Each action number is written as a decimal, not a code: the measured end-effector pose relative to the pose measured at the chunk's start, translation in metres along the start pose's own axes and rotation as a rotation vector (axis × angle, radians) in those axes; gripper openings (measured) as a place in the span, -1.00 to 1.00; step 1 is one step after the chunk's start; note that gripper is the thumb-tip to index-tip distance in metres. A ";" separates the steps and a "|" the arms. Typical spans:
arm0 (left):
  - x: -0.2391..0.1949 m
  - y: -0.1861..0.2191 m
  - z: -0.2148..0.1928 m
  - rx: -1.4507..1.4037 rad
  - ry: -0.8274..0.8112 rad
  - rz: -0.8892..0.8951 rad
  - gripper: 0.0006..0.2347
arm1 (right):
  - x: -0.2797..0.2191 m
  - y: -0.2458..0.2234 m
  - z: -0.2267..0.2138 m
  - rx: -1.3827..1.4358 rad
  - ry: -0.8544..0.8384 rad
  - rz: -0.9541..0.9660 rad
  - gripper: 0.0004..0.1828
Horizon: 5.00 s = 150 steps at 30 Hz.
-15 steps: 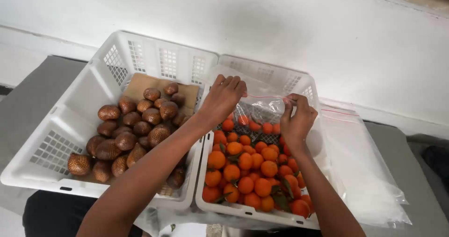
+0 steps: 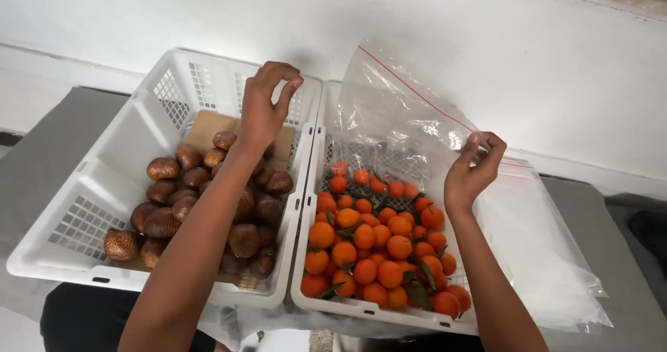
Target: The person places small orange fruits from a white crate into a clear plastic bag. They then seal the bag and set it aside.
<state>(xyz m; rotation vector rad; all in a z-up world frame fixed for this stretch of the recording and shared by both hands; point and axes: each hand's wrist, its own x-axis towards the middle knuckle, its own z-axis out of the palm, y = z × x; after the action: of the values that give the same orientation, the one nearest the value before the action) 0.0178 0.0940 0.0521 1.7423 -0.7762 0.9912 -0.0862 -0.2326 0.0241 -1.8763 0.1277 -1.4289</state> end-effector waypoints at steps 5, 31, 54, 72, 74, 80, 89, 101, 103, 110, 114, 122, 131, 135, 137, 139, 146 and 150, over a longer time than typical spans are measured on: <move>-0.010 0.028 0.023 -0.065 -0.211 -0.406 -0.59 | 0.002 -0.028 -0.003 0.095 -0.011 -0.049 -0.96; 0.048 0.041 0.067 -0.487 -0.227 -0.692 -0.80 | 0.160 -0.036 0.003 0.120 -0.464 0.331 -0.95; 0.067 -0.049 0.127 -0.270 -0.266 -0.639 -0.82 | 0.165 0.014 0.044 0.189 -0.336 0.258 -0.90; 0.031 -0.020 0.119 -0.140 -0.143 -0.527 -0.52 | 0.103 0.039 0.061 0.053 -0.381 0.049 -0.29; 0.015 -0.030 0.116 -0.087 -0.162 -0.518 -0.56 | 0.085 0.034 0.051 0.023 -0.354 0.067 -0.25; -0.008 -0.032 0.097 0.021 -0.268 -0.402 -0.85 | 0.052 0.044 0.025 -0.017 -0.347 0.209 -0.34; -0.009 -0.005 0.124 0.193 -0.610 -0.488 -0.51 | 0.061 0.031 0.031 -0.137 -0.304 0.375 -0.37; 0.009 -0.065 0.158 0.053 -0.563 -0.643 -0.56 | 0.086 0.023 0.008 -0.039 -0.751 0.608 -0.61; 0.025 -0.051 0.140 -0.025 -0.566 -0.646 -0.67 | 0.094 0.013 0.003 -0.052 -0.767 0.580 -0.66; 0.037 -0.042 0.151 -0.211 -0.454 -0.787 -0.71 | 0.095 0.067 0.045 -0.005 -0.560 0.584 -0.73; 0.020 -0.094 0.192 -0.018 -0.372 -0.813 -0.68 | 0.095 0.092 0.075 -0.016 -0.483 0.584 -0.73; 0.019 -0.003 0.143 0.082 -0.561 -0.638 -0.39 | 0.070 0.075 0.072 -0.199 -0.519 0.347 -0.36; -0.019 -0.044 0.175 0.715 -0.916 -0.086 -0.69 | 0.040 0.122 0.054 -1.002 -0.723 -0.370 -0.60; -0.064 -0.103 0.229 0.619 -1.124 -0.140 -0.57 | 0.023 0.116 0.060 -0.895 -1.050 0.016 -0.56; -0.062 -0.097 0.226 0.573 -1.169 -0.206 -0.51 | 0.018 0.129 0.069 -0.852 -1.109 0.028 -0.43; -0.063 -0.095 0.223 0.521 -1.217 -0.271 -0.43 | 0.012 0.134 0.076 -0.812 -1.168 0.045 -0.30; -0.071 -0.098 0.220 0.620 -1.142 -0.126 -0.51 | -0.001 0.105 0.064 -0.983 -1.260 0.026 -0.34; -0.055 -0.072 0.210 0.706 -1.033 -0.009 -0.68 | 0.000 0.075 0.046 -1.020 -1.188 -0.027 -0.49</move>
<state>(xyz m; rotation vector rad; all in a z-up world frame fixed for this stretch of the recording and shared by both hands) 0.1103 -0.0743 -0.0725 2.9320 -1.1029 0.2737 -0.0197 -0.2624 -0.0259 -3.2274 0.2594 0.0482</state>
